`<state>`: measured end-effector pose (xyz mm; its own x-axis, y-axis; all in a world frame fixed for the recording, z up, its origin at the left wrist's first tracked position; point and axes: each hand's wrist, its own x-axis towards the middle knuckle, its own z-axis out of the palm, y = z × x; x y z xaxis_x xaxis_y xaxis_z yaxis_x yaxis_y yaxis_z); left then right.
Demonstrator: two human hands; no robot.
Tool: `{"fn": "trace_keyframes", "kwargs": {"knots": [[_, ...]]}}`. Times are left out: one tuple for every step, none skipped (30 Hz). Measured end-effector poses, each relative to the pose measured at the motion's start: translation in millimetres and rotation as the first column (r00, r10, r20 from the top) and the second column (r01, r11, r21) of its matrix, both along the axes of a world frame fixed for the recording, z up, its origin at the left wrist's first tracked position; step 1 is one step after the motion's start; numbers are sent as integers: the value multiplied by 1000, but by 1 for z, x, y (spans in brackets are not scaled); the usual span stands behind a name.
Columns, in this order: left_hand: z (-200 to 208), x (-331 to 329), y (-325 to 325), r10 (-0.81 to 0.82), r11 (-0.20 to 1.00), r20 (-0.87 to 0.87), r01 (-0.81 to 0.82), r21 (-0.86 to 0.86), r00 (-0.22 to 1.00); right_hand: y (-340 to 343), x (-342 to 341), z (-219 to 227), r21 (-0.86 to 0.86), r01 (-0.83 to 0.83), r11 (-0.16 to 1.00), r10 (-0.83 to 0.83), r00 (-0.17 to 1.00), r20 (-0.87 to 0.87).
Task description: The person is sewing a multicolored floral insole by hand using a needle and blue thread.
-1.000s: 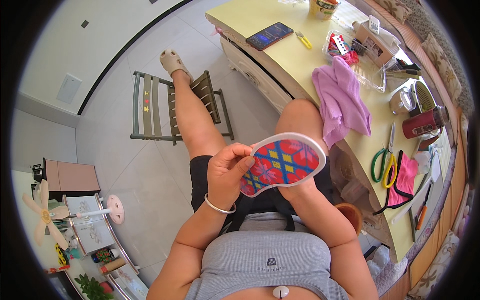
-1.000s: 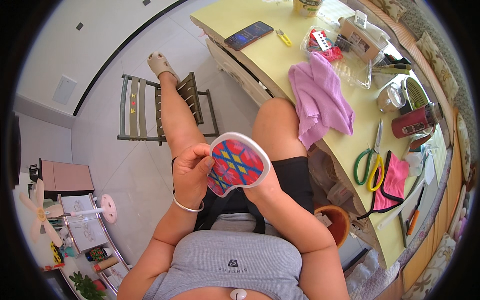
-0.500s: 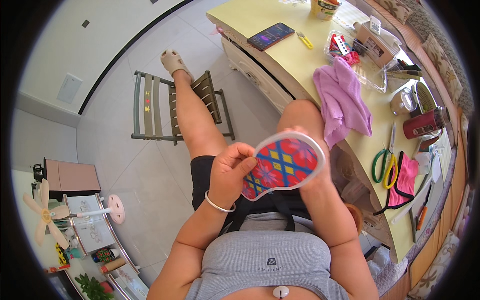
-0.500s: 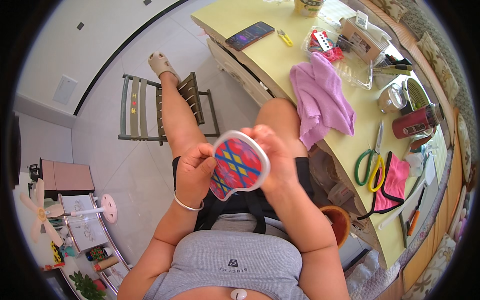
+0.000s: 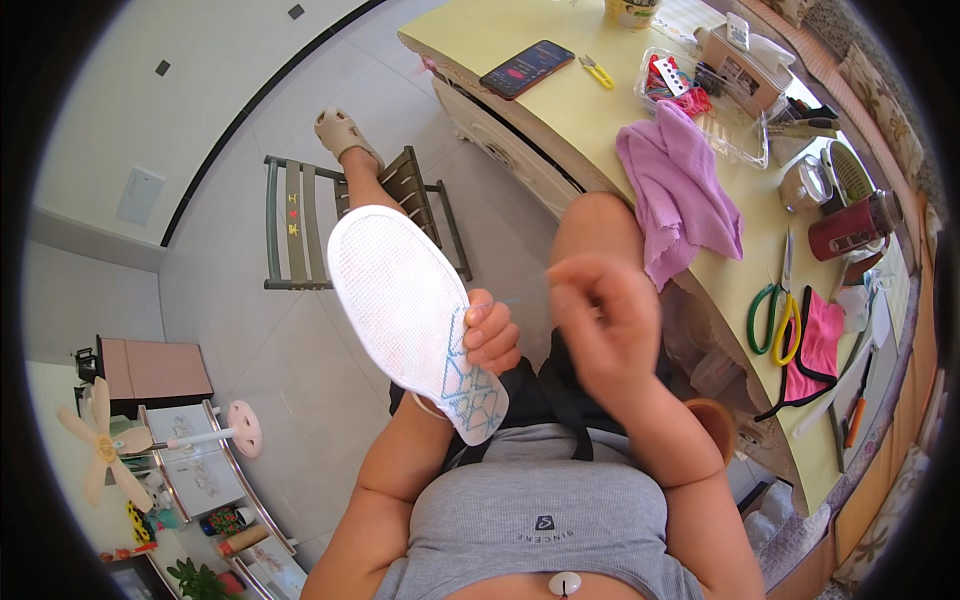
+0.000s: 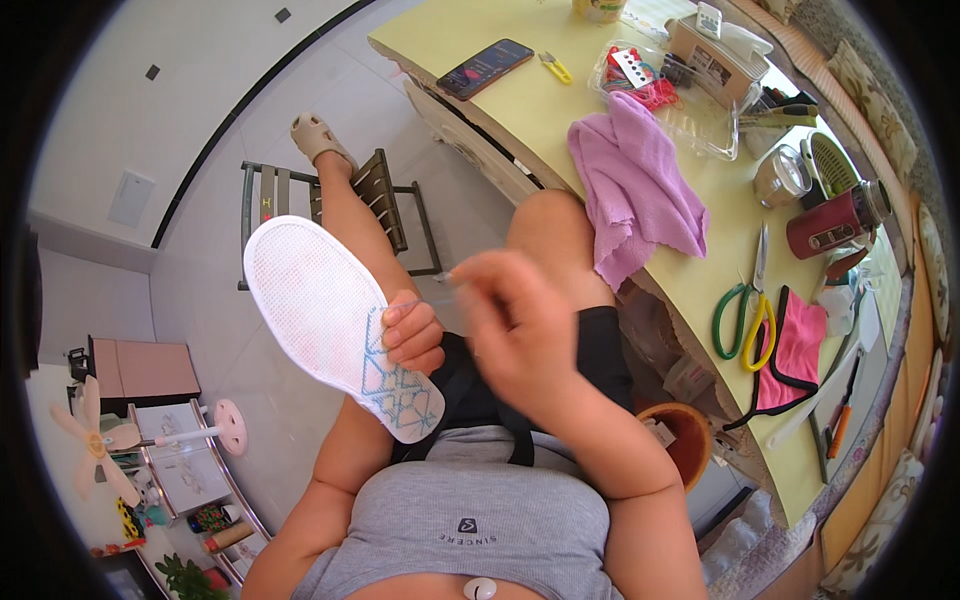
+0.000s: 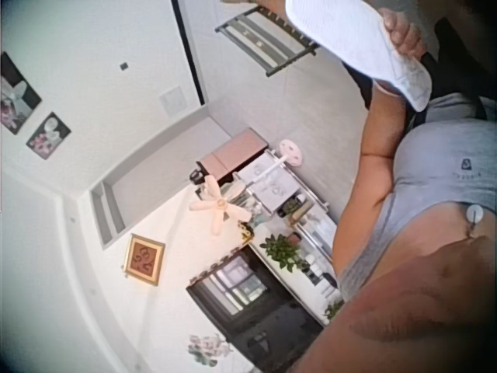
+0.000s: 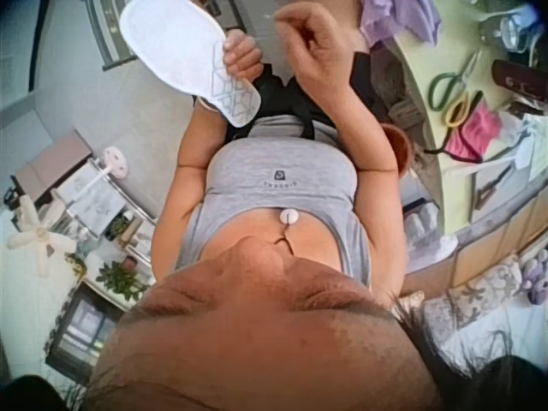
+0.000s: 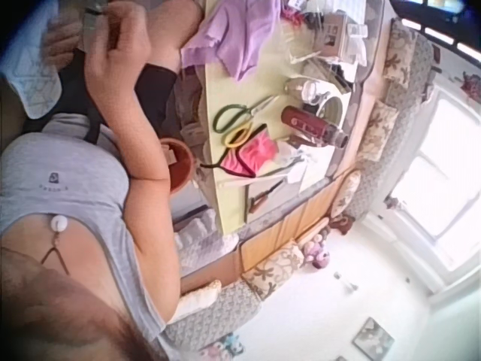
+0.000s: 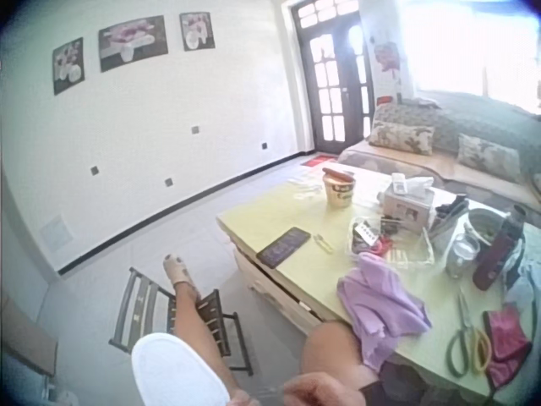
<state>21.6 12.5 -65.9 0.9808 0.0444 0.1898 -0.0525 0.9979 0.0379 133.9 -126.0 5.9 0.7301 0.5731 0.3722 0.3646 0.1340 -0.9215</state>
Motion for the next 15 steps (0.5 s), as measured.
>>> {"fn": "trace_keyframes", "kwargs": {"knots": [[-5,3,-2,-48,997,106,55,-63,993,5,-6,5,1,-68,998,67,989,130],[-14,8,-3,-88,986,213,115,-120,973,14,-10,3,99,-124,987,95,962,254],[-22,10,-4,-102,975,273,151,-165,957,16,-12,8,55,-138,989,111,931,347],[-29,12,-5,-116,960,332,191,-205,936,20,-15,7,76,-125,989,87,921,381],[-36,14,-5,-129,943,389,235,-237,912,23,-18,5,97,-112,989,63,908,413],[-38,17,-5,-156,921,446,293,-256,881,23,-18,4,95,-100,990,48,897,439],[-38,17,-5,-163,918,452,302,-256,877,24,-17,4,94,-88,992,34,885,465],[-37,17,-5,-169,919,454,306,-249,875,24,-17,3,93,-77,993,21,872,489],[-35,17,-6,-176,920,448,309,-242,876,24,-17,4,87,-71,994,19,871,490],[-33,17,-6,-181,924,433,303,-232,883,23,-16,5,81,-65,995,17,871,491],[-31,17,-6,-184,928,421,298,-223,888,23,-16,5,75,-60,995,16,870,492],[-29,17,-6,-188,933,407,292,-211,894,24,-16,4,80,-61,995,14,870,492],[-28,17,-7,-187,937,392,283,-204,901,25,-16,3,85,-62,994,12,870,493],[-27,18,-8,-193,939,380,283,-197,905,26,-17,2,90,-63,994,10,870,493],[-26,18,-8,-194,942,367,277,-187,910,26,-17,1,93,-62,994,9,870,492]]}}
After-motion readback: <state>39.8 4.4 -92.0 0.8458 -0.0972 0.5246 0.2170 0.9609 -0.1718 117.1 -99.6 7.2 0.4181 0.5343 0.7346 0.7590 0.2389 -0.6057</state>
